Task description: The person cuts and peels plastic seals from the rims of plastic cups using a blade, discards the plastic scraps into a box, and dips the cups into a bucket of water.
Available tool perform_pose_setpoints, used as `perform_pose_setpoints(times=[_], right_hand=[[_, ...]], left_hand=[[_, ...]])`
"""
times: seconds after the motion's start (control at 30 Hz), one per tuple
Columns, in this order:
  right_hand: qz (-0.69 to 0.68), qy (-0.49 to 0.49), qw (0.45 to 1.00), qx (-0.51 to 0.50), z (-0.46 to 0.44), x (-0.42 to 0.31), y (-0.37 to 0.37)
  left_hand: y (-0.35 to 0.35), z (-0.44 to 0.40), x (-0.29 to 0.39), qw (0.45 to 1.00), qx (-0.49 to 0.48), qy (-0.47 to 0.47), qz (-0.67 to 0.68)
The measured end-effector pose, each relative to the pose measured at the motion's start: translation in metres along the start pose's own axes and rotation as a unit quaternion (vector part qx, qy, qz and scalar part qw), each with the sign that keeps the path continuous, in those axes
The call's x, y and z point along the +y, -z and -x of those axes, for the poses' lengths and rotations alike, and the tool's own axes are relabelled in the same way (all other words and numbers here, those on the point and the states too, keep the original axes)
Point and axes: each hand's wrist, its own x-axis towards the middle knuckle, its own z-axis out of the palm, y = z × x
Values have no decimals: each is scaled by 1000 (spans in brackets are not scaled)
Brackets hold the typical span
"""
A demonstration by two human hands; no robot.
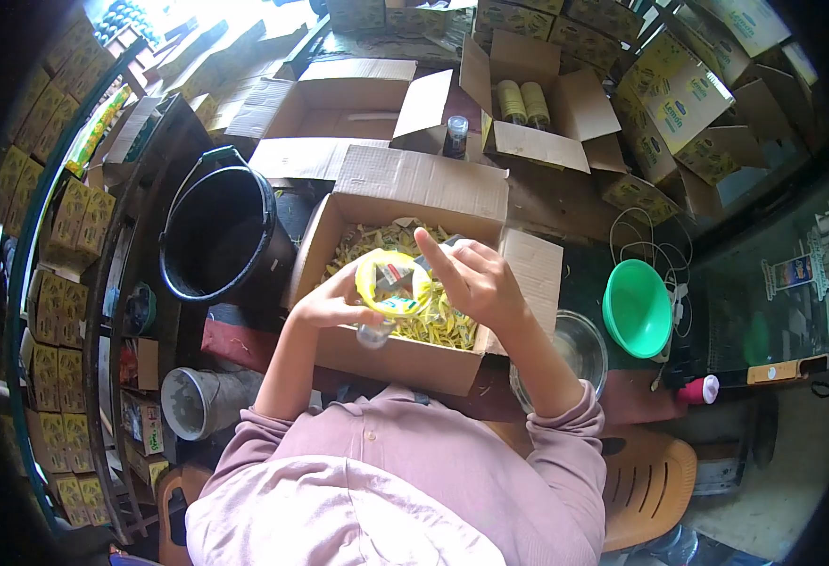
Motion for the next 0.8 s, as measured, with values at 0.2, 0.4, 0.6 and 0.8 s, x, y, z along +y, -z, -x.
perform_pose_setpoints(times=[0.2,0.4,0.6,0.8], right_hand=[[2,-7,1000,-16,-2,-4,-5],[-18,23,999,-20,2,-3,-6],[-38,34,999,0,-1,-10,-4],[-44,4,999,-15,-2,-15,2]], left_hand=[[-12,-2,-10,988,98,-51,-110],[-15,-3,-4,978,85,-71,-177],[-14,3,-1,995,38,-32,-82],[-18,2,4,990,21,-50,-132]])
